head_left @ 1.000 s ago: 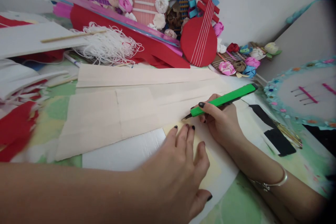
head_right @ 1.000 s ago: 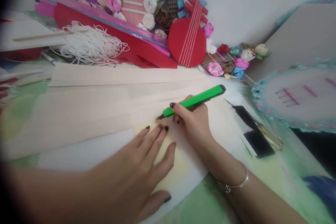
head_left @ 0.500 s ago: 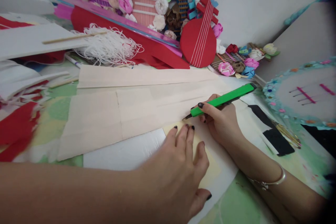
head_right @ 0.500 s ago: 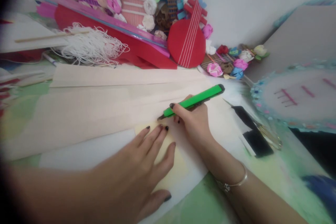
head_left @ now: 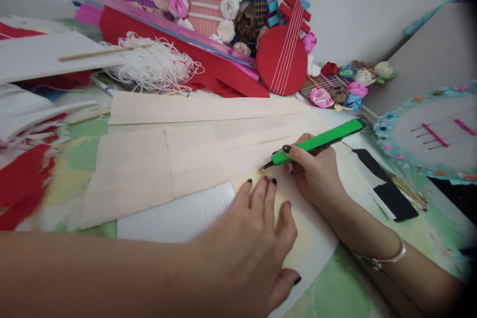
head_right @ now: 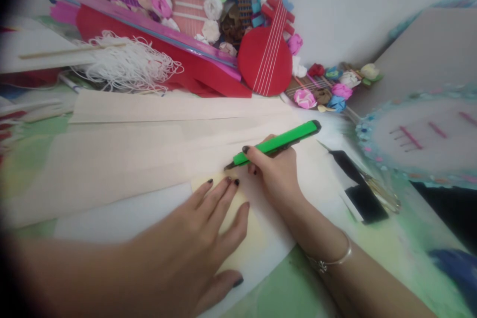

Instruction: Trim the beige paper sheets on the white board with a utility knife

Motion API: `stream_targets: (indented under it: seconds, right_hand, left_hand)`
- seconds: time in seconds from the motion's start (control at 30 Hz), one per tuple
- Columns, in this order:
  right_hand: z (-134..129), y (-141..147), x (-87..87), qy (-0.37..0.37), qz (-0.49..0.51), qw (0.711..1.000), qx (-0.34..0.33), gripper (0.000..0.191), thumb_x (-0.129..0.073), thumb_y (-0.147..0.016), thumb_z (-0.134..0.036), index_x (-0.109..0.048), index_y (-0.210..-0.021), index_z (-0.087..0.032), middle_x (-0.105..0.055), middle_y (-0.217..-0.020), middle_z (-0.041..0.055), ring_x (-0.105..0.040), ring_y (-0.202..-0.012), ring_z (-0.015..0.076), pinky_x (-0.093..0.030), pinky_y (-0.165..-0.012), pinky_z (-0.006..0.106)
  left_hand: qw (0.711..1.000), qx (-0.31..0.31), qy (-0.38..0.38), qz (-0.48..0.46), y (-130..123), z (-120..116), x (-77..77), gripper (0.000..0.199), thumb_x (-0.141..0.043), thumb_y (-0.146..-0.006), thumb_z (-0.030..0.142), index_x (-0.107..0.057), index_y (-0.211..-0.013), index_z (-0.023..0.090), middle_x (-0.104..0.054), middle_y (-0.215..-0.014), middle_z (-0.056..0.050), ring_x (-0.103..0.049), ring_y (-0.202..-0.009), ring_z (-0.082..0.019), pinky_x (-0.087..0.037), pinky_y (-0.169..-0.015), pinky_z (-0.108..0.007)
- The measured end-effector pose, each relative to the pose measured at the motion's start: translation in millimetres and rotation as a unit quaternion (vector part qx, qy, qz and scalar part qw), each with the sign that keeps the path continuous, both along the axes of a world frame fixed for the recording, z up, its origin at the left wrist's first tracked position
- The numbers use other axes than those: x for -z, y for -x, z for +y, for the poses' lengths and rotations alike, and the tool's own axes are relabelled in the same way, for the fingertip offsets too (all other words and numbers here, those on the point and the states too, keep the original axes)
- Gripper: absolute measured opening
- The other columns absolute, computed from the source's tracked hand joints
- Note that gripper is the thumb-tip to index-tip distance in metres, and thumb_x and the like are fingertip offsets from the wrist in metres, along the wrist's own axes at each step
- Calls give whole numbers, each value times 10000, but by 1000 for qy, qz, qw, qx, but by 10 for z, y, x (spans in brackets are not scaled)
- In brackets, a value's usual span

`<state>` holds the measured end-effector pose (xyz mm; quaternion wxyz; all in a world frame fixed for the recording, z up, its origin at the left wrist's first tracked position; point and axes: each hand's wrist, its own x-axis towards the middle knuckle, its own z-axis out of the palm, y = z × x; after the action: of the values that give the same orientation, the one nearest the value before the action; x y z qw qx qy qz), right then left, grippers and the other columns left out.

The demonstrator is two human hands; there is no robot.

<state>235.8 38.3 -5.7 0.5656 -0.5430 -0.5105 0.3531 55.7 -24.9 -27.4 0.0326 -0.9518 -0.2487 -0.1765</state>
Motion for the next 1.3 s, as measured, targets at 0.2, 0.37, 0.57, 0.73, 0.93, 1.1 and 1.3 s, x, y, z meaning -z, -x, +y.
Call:
stream_targets:
  seconds: [0.2,0.37,0.57,0.73,0.93,1.1,1.3]
  right_hand:
    - [-4,2,2,5,34,999,10,230,-753,-689,-197,-533,-622,-207,-584,-504,-30,-502,-450,109,-355,-433,249]
    - [-10,32,-26,6,82,996,-14,213,-738,-703,-165,-553,-604,-200,-517,-432,-47,-489,-450,105,-358,-458,239]
    - [4,3,-13,12,46,999,-12,225,-748,-708,-199,-544,-612,-201,-590,-510,-24,-503,-448,106,-358,-444,246]
    - [-3,-10,11,0,-2,1000,-4,227,-746,-706,-207,-531,-634,-206,-596,-528,-33,-521,-460,108,-395,-456,253]
    - [-8,3,25,-8,-7,1000,4,237,-737,-696,-197,-508,-638,-211,-618,-556,-26,-540,-477,113,-408,-455,253]
    - [8,-11,23,-7,-4,1000,6,236,-731,-700,-208,-505,-633,-213,-579,-512,-43,-526,-463,109,-399,-449,249]
    - [9,-12,8,-1,17,1000,2,229,-734,-699,-202,-513,-639,-209,-606,-540,-28,-524,-470,109,-369,-439,246]
  left_hand:
    - [1000,-2,-5,-17,-3,-7,-11,672,-446,-887,592,-567,-1295,72,-523,-1350,-318,-432,-1319,-480,-360,-1026,-591]
    - [998,25,31,40,31,38,-164,650,-445,-922,556,-565,-1320,56,-508,-1348,-337,-437,-1309,-487,-404,-1007,-594]
    - [997,33,49,50,31,49,-204,662,-446,-927,549,-550,-1342,44,-480,-1353,-362,-411,-1314,-504,-405,-1005,-616]
    - [996,37,53,54,28,45,-203,662,-443,-932,546,-551,-1341,37,-471,-1349,-374,-409,-1310,-511,-405,-1001,-621]
    - [996,40,54,53,17,59,-208,663,-447,-930,544,-549,-1341,34,-478,-1345,-371,-417,-1300,-522,-409,-993,-624]
    - [996,39,52,54,25,51,-214,652,-444,-933,540,-557,-1336,41,-478,-1344,-373,-424,-1302,-511,-410,-995,-615]
    - [998,31,35,39,22,50,-201,657,-462,-921,549,-565,-1330,46,-480,-1340,-374,-434,-1300,-503,-420,-986,-602]
